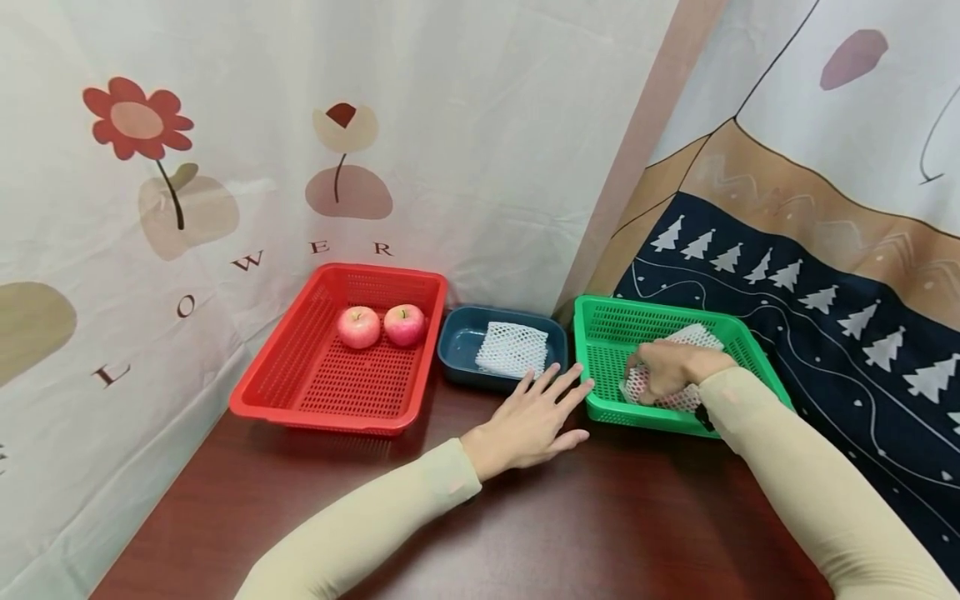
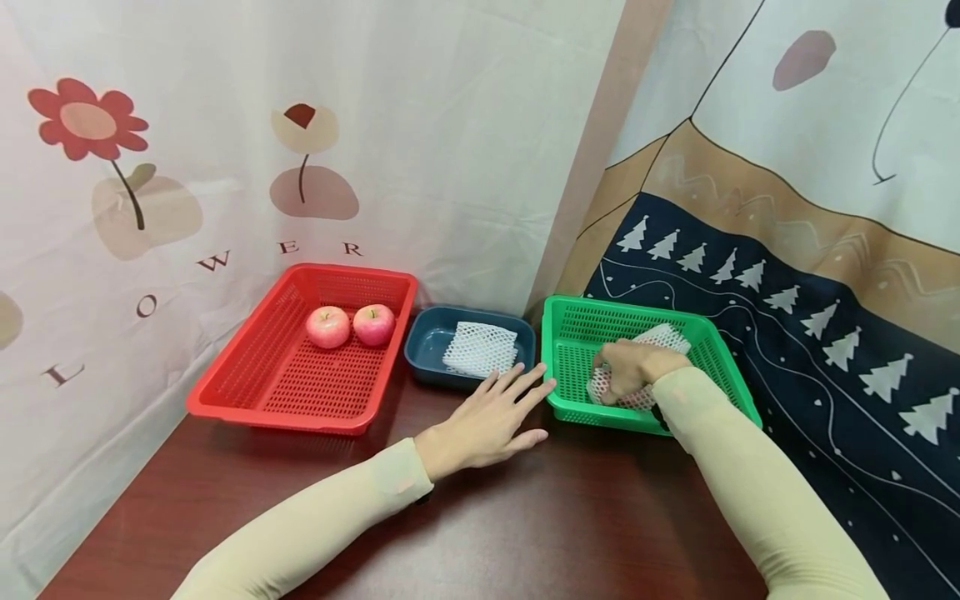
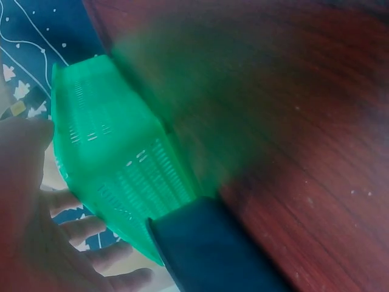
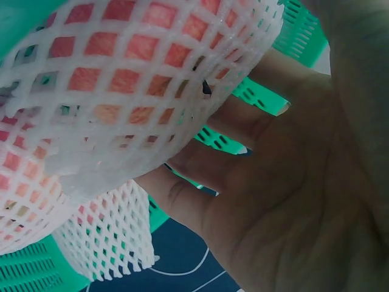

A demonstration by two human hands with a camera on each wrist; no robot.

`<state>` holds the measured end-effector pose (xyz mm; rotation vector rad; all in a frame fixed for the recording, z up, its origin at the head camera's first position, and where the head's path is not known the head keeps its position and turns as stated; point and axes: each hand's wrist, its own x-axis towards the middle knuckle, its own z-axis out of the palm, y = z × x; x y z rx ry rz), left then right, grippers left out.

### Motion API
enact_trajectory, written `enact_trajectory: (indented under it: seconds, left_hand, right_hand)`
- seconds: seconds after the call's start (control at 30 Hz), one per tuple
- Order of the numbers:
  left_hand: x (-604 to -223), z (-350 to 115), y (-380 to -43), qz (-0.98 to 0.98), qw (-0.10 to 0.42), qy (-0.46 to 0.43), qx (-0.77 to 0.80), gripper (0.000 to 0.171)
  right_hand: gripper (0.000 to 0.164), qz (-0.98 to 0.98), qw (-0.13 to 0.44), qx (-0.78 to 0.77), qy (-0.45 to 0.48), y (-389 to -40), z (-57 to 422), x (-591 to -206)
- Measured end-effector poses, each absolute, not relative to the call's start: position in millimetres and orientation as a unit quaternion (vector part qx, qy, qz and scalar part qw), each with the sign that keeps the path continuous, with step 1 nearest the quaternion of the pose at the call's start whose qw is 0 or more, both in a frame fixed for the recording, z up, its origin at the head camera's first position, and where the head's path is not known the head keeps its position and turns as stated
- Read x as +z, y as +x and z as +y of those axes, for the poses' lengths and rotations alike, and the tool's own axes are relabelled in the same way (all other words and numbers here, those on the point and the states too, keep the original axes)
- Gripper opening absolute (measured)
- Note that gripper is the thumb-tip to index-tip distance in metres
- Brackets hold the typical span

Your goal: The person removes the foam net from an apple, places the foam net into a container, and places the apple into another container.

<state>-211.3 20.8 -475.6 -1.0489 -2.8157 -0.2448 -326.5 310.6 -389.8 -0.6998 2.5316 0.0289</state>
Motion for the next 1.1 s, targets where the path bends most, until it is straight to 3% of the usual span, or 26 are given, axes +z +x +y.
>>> enact_trajectory:
  seconds: [0.8,1.1]
  left_hand:
    - [-475,23,-211,-0.936,0.059,-0.338,-0.085,0.076]
    - [-477,21,-210,-0.935,0.056,-0.340,-0.087,0.075]
  right_hand:
    - [0.057,0.945,0.194,-0.040,-0.261,-317,302,-373]
    - [0.071,0.947,0.157,-0.065,-0.274,-313,300,-374]
